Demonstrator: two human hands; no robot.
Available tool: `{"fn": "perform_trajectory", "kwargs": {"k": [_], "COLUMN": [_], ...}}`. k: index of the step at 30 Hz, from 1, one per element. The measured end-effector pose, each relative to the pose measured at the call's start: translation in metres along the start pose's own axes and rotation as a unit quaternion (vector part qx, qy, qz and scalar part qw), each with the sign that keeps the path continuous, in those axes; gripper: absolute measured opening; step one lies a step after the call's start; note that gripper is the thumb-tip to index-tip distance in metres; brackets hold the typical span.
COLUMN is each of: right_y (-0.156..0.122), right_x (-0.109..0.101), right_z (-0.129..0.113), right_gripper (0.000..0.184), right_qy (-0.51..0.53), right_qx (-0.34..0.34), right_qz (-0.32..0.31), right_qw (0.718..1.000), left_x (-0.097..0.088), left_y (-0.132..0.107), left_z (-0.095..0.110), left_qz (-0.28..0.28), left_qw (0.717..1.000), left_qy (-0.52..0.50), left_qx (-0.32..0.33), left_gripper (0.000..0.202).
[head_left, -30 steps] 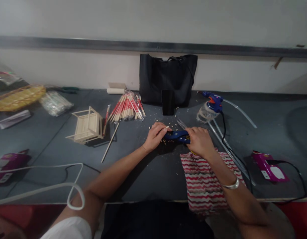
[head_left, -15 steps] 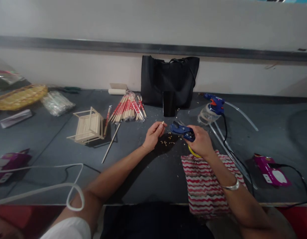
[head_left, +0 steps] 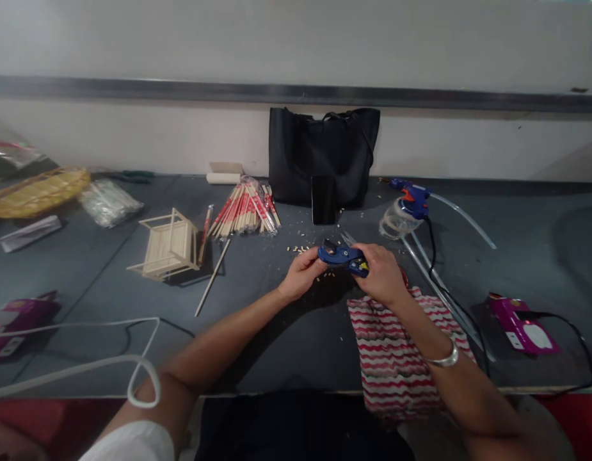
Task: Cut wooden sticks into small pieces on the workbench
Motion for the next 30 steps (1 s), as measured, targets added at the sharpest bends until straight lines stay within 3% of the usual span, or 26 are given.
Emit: {"fn": "perform_trajectory", "kwargs": {"k": [8,24,30], "right_y": [-0.0001,0.0000,0.0005], "right_x": [0.0007,-0.0020,-0.0040], "right_z": [-0.0022,-0.0044,-0.0064], "right_gripper": [0.047,0.043,0.030], "right_qy": [-0.022,-0.081,-0.113], "right_qx": [0.013,0.033,0.045], "right_qz": [-0.044,-0.051,-0.071], "right_qw": [0.999,0.995,0.990], "left_x": [-0.0013,-0.0019,-0.0018], "left_y": [0.0025,0.0021,0.0022], "left_z": [0.0015,0.0030,0.0033], "left_qz": [-0.002,-0.005,-0.009], "left_qw": [0.998,0.997,0.998], "left_qy": [0.057,0.068,0.059], "left_qx": [0.014,0.023,0.012], "left_gripper": [0.054,0.046,0.049]}}
Point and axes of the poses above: each hand's wrist, its own y-axis towards the middle knuckle, its own x-axis out of the palm, z = x × y, the point moved 2 cm from there along y, towards the middle knuckle, and after that the axes turned 5 degrees about x, right-handed, at the moved point
